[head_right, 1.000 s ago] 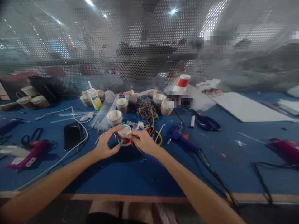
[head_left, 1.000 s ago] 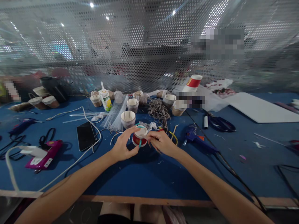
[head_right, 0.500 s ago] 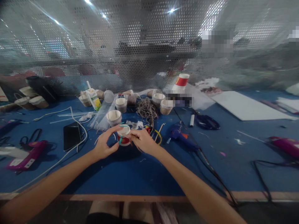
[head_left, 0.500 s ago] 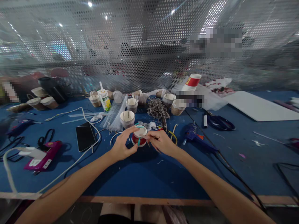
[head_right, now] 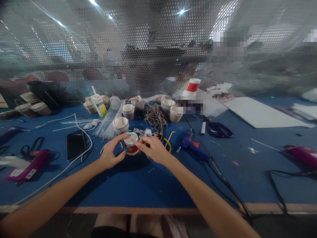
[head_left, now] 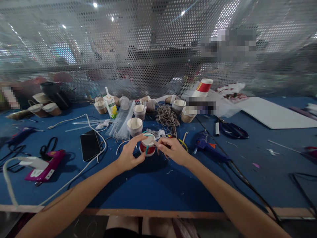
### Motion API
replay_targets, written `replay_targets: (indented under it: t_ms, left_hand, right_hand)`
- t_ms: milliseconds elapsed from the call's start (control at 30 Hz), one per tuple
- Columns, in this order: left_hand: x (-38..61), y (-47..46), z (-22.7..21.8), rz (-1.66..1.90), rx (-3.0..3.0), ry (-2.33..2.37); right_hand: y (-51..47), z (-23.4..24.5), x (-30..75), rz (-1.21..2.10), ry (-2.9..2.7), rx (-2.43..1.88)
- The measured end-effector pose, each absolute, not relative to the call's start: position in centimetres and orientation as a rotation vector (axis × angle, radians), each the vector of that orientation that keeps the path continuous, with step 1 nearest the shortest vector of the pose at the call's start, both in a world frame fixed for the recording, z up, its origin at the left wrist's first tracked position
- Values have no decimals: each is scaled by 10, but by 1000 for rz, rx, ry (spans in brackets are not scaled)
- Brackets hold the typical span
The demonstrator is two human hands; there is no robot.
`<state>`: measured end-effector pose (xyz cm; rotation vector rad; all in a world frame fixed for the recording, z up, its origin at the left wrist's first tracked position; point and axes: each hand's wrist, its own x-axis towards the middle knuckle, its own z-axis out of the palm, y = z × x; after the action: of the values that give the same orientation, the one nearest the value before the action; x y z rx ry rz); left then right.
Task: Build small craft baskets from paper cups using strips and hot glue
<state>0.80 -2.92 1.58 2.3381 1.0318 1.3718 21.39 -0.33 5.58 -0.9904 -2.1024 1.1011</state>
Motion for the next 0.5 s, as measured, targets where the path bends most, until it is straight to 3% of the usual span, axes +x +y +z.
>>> replay_targets:
  t_ms: [500]
  left_hand:
    - [6, -29, 18, 1314, 2307, 1010]
  right_hand:
    - [-1, 62, 215, 908, -2168, -938]
